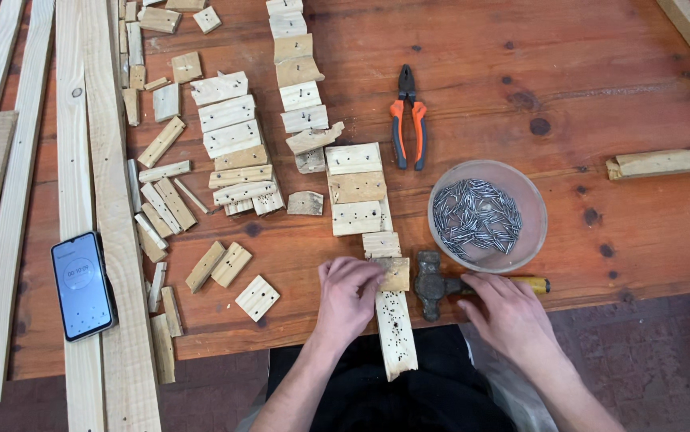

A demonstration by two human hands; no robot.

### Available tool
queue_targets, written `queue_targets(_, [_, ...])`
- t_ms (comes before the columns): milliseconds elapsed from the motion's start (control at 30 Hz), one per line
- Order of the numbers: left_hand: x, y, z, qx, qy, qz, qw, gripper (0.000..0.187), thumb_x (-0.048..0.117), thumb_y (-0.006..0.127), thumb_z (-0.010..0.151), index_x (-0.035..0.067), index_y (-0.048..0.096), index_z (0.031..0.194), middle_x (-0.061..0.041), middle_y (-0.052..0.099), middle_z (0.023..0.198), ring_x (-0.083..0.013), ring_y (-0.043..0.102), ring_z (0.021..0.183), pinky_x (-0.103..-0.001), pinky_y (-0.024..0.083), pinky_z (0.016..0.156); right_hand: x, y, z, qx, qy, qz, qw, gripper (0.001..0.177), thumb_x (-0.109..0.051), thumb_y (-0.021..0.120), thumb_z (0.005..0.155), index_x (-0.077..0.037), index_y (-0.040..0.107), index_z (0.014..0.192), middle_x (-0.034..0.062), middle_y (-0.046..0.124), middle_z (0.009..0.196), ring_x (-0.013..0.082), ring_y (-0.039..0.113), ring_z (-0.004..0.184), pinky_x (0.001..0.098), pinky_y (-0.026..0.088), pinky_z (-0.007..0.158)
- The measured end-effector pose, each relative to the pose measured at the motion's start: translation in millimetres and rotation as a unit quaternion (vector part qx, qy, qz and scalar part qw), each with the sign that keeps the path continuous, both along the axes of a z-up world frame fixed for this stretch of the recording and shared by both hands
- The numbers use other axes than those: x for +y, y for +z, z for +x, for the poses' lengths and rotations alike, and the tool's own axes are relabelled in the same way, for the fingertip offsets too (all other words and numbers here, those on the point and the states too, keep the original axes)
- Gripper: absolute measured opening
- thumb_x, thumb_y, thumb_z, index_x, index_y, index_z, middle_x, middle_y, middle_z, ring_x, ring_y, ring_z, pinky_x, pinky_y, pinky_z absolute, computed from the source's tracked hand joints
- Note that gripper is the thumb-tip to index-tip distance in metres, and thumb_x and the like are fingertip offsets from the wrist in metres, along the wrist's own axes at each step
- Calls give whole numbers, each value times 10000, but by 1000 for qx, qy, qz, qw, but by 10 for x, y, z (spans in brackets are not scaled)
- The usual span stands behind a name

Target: The person repeatedly picks small wooden blocks and nails from a container, places nails into pre-drilled holes, and hammers them in. The person works on a wooden table with many small blocks and a bowl of nails nearby.

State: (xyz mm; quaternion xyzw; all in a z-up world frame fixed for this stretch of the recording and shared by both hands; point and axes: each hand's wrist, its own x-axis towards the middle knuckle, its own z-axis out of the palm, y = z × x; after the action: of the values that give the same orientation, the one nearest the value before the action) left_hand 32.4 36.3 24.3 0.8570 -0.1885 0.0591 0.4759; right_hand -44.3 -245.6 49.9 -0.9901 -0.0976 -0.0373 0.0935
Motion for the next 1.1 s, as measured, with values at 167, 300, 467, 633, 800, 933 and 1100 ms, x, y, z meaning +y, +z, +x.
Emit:
queue_targets(167, [-25,17,69,36,34,7,999,107,165,780,867,168,750,970,48,782,909,-151,638,914,-398,327,956,79,-100,3,-9,-17,-51,999,505,-437,665,887,-194,650,1329,-21,713,1229,216,680,1041,397,473,902])
queue_targets(300, [-75,-29,62,34,43,14,998,90,142,788,856,142,736,930,33,765,871,-156,641,898,-401,338,955,104,-257,-37,56,-26,-44,997,527,-465,645,911,-173,626,1349,16,671,1158,249,626,977,435,453,809])
queue_targets(467, [-64,-48,97,-31,43,4,999,107,106,788,848,140,716,920,39,757,852,-158,643,861,-379,369,910,76,-367,-144,57,-37,61,996,473,-443,641,927,-94,640,1246,49,671,1181,280,662,1051,454,547,854])
queue_targets(633, [-55,-7,182,-58,27,9,998,152,51,780,825,125,686,918,38,749,863,-175,647,858,-382,393,889,107,-55,-113,180,-129,215,951,399,-378,617,924,-120,655,1226,8,679,1204,230,717,1084,376,557,923])
queue_targets(800, [-74,-73,161,-96,9,7,995,172,25,755,880,102,616,945,23,763,925,-207,642,855,-370,433,790,152,109,-58,212,-179,278,920,513,-382,790,797,-179,700,1259,-24,835,1097,163,791,990,310,542,889])
queue_targets(933, [-132,-171,122,-84,2,-10,996,235,21,754,885,80,561,1003,-41,718,918,-244,608,879,-396,494,757,328,363,96,236,-150,268,922,247,-364,725,874,-168,759,1021,-51,732,713,145,669,632,311,521,669])
queue_targets(1100, [-110,-232,66,-120,13,-54,991,170,-99,651,837,42,583,902,-58,723,962,-259,651,898,-376,550,766,451,454,252,239,-126,277,922,303,-393,683,886,-170,779,1067,-33,843,924,161,788,833,313,560,786])
